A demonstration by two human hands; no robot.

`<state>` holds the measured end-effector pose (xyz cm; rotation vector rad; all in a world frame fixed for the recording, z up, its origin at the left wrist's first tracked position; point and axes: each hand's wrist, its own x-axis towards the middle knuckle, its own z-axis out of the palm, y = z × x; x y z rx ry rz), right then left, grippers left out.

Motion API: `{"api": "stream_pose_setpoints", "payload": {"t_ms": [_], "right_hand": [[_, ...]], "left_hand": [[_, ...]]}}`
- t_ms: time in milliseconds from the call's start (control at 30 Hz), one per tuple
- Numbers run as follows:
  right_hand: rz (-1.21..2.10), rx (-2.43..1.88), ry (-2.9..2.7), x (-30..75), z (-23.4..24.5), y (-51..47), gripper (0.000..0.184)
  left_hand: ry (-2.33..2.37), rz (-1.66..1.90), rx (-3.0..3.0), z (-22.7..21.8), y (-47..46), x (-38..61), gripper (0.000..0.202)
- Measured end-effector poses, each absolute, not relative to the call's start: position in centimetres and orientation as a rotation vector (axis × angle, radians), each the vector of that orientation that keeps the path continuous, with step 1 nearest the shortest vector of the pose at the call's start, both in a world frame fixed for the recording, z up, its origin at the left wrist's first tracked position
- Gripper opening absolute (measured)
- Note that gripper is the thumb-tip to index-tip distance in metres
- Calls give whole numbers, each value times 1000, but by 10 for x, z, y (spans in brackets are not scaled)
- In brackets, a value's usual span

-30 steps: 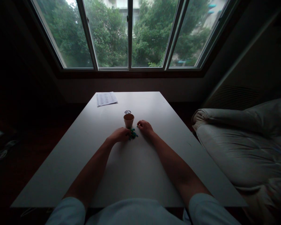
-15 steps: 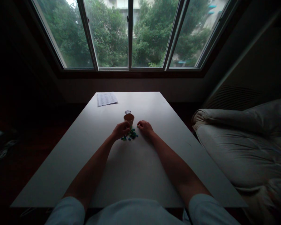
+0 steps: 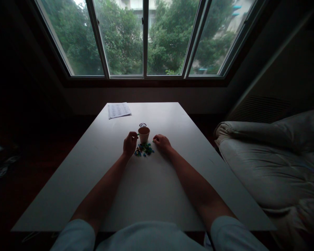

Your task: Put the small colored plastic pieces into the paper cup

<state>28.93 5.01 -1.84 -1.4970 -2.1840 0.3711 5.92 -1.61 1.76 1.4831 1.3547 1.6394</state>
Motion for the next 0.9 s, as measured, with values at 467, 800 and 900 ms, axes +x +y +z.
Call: {"api": "stream_pose_setpoints", "payload": {"t_ms": [467,800,900], "right_hand": [[349,-1468,-2163,287,-24,52,14],[351,-1444,-2159,288,-23,50,14],[343,-1453,-2157,287,-24,51,13]], "left_hand": [[1533,1513,2106,2,-11,56,12],[1531,1560,2164,7,-18,61,16],[1543,1531,2224,10,-22,63,20]]}}
